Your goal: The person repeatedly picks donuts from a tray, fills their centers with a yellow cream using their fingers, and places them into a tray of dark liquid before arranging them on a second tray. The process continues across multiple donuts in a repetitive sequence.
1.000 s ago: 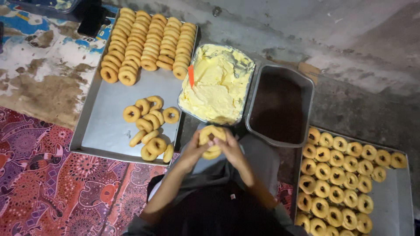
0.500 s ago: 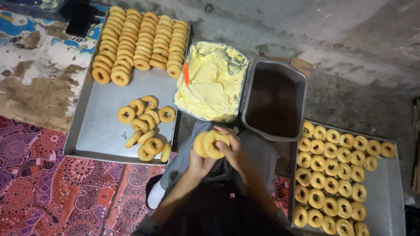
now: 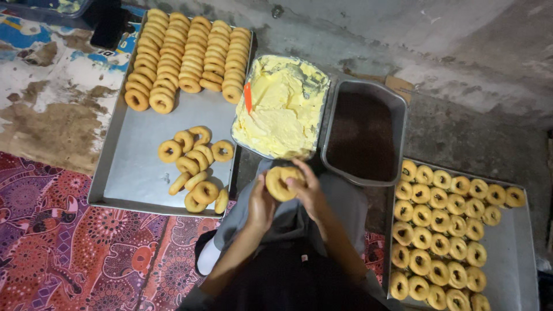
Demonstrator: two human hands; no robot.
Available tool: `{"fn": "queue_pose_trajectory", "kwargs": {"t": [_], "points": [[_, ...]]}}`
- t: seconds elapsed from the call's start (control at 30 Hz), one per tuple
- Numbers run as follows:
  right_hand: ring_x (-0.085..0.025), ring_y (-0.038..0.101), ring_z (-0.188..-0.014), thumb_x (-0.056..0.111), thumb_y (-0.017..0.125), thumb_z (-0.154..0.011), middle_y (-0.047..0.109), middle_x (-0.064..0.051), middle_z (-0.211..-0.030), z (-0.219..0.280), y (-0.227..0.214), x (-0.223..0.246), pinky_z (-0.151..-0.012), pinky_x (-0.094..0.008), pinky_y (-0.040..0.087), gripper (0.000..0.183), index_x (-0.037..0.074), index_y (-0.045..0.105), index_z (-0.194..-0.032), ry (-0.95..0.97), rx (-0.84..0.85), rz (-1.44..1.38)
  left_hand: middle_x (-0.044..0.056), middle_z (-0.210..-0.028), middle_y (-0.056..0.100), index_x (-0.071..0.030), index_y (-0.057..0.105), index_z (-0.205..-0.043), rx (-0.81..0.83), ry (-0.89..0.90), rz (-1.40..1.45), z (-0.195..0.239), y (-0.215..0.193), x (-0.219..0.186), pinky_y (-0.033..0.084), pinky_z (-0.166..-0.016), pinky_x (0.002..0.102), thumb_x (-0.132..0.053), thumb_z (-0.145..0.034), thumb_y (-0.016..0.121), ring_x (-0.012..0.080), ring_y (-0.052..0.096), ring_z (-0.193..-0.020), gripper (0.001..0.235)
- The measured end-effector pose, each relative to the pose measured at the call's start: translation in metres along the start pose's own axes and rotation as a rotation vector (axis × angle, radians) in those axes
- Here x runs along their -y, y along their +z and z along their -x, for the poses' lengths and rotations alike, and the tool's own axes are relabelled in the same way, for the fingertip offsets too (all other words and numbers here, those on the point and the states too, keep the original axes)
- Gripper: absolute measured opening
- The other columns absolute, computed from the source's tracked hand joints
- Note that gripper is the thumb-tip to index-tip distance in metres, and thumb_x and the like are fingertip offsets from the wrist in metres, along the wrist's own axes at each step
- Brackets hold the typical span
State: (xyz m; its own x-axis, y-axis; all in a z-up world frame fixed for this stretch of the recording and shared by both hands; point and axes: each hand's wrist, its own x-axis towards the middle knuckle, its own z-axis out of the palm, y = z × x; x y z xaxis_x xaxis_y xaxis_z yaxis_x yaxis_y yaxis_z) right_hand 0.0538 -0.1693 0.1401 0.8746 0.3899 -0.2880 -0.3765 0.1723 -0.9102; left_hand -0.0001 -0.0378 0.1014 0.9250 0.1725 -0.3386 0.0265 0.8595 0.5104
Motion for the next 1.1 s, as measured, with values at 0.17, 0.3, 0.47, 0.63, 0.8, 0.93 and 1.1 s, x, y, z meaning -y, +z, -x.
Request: {"fn": "queue_pose_trajectory", "kwargs": {"t": [0.17, 0.3, 0.47, 0.63, 0.8, 0.93, 1.1], "points": [[-0.032, 0.061, -0.122, 0.019, 0.081, -0.086, 0.059, -0.021, -0.135, 0.002, 0.021, -0.001, -0.101, -0.042, 0.052, 0.076, 0.003, 0.044, -0.15, -0.578, 0.058, 0.854, 0.001, -0.113, 0.067, -0.018, 0.057, -0.123, -0.106, -0.17, 0.059, 0.004, -0.003, -0.023, 0.054, -0.079, 0.037, -0.058, -0.097, 0.037, 0.0156, 0.066, -0.096, 0.051], [-0.038, 0.059, -0.126, 0.018, 0.08, -0.088, 0.063, -0.02, -0.135, -0.003, 0.023, -0.006, -0.106, -0.045, 0.049, 0.061, 0.005, 0.053, -0.141, -0.694, 0.377, 0.89, 0.01, -0.107, 0.068, -0.008, 0.059, -0.122, 0.001, -0.024, 0.145, -0.028, -0.039, -0.032, 0.056, -0.082, 0.038, -0.051, -0.112, 0.047, 0.0228, 0.067, -0.095, 0.046], [-0.034, 0.06, -0.118, 0.014, 0.08, -0.084, 0.068, -0.012, -0.122, -0.08, 0.013, -0.005, -0.1, -0.048, 0.047, 0.042, 0.013, 0.066, -0.123, -0.718, 0.342, 1.241, 0.013, -0.109, 0.07, -0.006, 0.06, -0.122, -0.115, -0.084, 0.181, -0.061, -0.068, -0.04, 0.059, -0.089, 0.041, -0.048, -0.105, 0.045, 0.0262, 0.07, -0.101, 0.047], [-0.032, 0.064, -0.112, 0.006, 0.08, -0.079, 0.073, -0.008, -0.118, -0.196, -0.008, 0.005, -0.098, -0.046, 0.049, 0.036, 0.011, 0.074, -0.115, -0.832, 0.164, 1.291, 0.015, -0.114, 0.07, -0.002, 0.058, -0.125, -0.062, -0.038, 0.241, -0.089, -0.07, -0.044, 0.057, -0.09, 0.044, -0.049, -0.107, 0.04, 0.0303, 0.07, -0.103, 0.053], [-0.029, 0.068, -0.099, 0.008, 0.084, -0.078, 0.073, -0.01, -0.108, -0.186, 0.006, 0.0, -0.09, -0.04, 0.055, 0.035, 0.009, 0.075, -0.112, -0.605, 0.152, 1.028, 0.011, -0.128, 0.068, -0.003, 0.055, -0.136, -0.224, -0.006, 0.284, -0.111, -0.08, -0.038, 0.058, -0.098, 0.04, -0.044, -0.109, 0.038, 0.0242, 0.069, -0.115, 0.052], [-0.026, 0.069, -0.096, 0.004, 0.083, -0.078, 0.075, -0.006, -0.106, -0.135, 0.03, -0.017, -0.09, -0.041, 0.054, 0.035, 0.01, 0.075, -0.112, -0.802, 0.306, 1.036, 0.012, -0.12, 0.068, -0.003, 0.057, -0.133, -0.152, -0.024, 0.231, -0.123, -0.095, -0.025, 0.055, -0.089, 0.038, -0.044, -0.11, 0.038, 0.0229, 0.068, -0.105, 0.051], [-0.029, 0.069, -0.108, -0.003, 0.078, -0.075, 0.075, -0.01, -0.116, -0.181, 0.024, 0.003, -0.095, -0.038, 0.053, 0.04, 0.006, 0.076, -0.114, -0.782, 0.096, 1.075, 0.012, -0.117, 0.066, 0.002, 0.059, -0.126, -0.112, 0.084, 0.281, -0.12, -0.099, -0.021, 0.058, -0.095, 0.04, -0.023, -0.11, 0.043, 0.0231, 0.068, -0.106, 0.033]]}}
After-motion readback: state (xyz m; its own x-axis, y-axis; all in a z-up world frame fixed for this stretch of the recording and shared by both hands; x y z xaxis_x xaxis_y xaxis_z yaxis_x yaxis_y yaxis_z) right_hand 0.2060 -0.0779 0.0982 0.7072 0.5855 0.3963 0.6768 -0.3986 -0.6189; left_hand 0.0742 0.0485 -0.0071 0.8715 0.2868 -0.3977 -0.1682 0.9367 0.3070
